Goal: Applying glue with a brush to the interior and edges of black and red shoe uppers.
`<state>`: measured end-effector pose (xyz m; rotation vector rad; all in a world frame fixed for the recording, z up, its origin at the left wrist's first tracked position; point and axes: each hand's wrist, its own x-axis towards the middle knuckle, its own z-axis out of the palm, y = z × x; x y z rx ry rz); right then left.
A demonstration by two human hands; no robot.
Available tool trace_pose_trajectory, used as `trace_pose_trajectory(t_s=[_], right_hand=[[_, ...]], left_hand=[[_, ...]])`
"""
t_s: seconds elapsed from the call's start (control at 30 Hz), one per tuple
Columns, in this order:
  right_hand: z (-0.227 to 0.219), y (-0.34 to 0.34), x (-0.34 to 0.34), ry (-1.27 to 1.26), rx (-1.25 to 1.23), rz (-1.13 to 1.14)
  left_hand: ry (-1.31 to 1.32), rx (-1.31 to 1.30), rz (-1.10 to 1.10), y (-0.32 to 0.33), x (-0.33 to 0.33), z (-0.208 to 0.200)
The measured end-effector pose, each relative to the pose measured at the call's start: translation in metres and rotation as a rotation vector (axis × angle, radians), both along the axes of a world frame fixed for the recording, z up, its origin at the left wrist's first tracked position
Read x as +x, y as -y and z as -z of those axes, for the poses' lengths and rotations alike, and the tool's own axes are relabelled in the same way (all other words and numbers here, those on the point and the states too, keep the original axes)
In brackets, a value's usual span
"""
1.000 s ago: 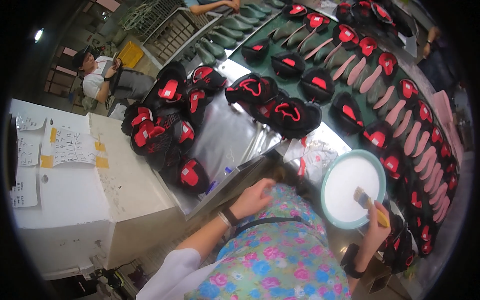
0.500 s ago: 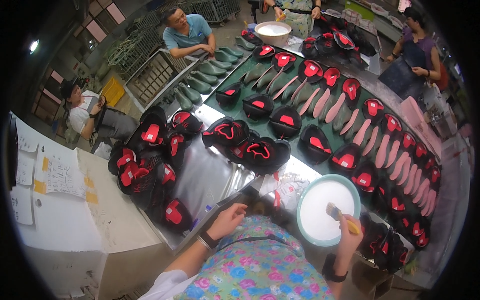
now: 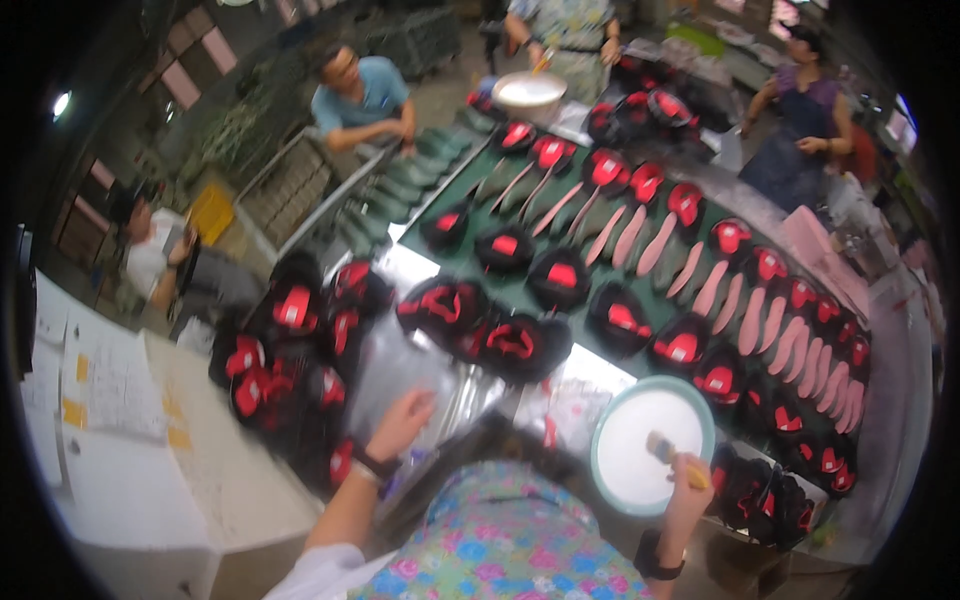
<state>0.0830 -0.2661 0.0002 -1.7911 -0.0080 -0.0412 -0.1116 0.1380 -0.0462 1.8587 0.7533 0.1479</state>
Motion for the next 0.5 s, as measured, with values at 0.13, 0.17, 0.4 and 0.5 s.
trace_pose_trajectory(t_s=[0.13, 0.17, 0.4, 0.5], right_hand=[[-0.002, -0.028, 0.005, -0.064, 0.001, 0.024], [-0.010, -0.037, 0.003, -0.087, 0.023, 0.032], [-0.027, -0.049, -0.006, 0.011, 0.038, 0.108], [-0.028, -0.055, -0.005, 0.009, 0.039, 0.152]], left_hand=[[-0.112, 0.178, -0.147, -0.056, -0.025, 0.055], [-0.168, 0.223, -0.221, -0.074, -0.030, 0.067], [-0.348, 0.565, -0.701, -0.181, -0.048, 0.119], [-0.405, 0.617, -0.840, -0.205, -0.063, 0.134]])
